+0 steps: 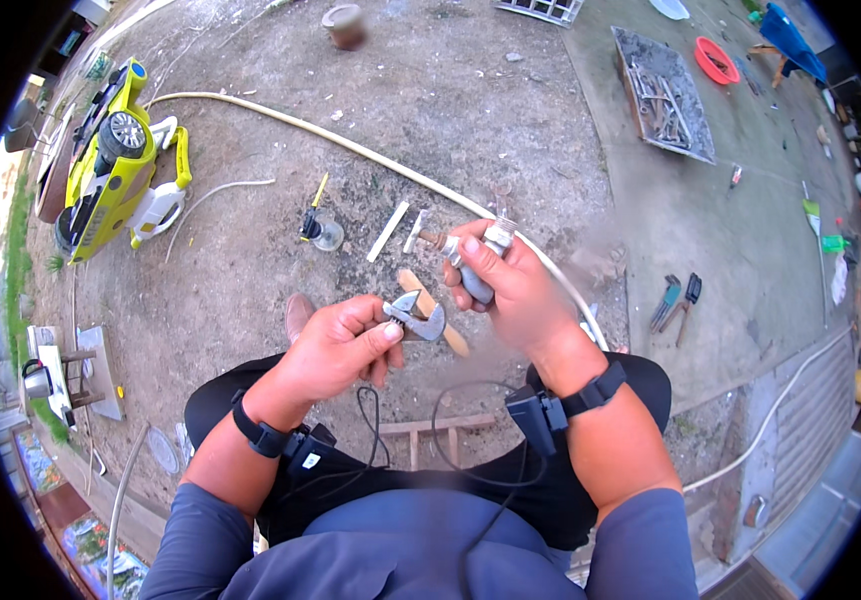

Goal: The person uses an adjustable wrench to loosen or tighten a fitting on a metal faucet assembly held by hand.

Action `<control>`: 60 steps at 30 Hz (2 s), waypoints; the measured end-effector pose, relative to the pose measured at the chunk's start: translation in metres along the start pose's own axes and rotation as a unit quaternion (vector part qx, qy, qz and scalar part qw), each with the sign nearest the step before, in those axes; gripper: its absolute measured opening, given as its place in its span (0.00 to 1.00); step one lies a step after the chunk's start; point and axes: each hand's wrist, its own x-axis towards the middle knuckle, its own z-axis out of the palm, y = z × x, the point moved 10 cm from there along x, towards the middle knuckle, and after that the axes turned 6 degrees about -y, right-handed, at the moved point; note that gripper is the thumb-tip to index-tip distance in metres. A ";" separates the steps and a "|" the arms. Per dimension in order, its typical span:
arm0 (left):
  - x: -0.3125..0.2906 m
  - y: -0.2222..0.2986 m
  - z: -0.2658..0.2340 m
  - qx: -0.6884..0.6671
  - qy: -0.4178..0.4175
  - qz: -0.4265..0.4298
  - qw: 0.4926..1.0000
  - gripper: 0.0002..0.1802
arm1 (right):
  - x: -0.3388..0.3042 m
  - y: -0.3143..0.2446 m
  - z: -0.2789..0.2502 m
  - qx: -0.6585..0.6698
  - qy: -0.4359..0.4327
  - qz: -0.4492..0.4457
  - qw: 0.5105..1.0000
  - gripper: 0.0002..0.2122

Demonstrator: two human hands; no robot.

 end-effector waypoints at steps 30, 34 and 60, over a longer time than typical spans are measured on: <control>-0.002 0.006 -0.004 -0.042 0.002 0.058 0.997 0.14 | 0.000 0.011 -0.007 0.107 0.025 0.028 0.994 0.12; 0.000 0.001 -0.007 -0.075 0.005 0.056 0.996 0.13 | -0.001 0.011 -0.008 0.104 0.023 0.025 0.994 0.12; -0.001 0.000 0.014 -0.056 -0.046 0.010 0.997 0.15 | -0.005 0.018 0.030 0.146 -0.120 0.048 0.981 0.19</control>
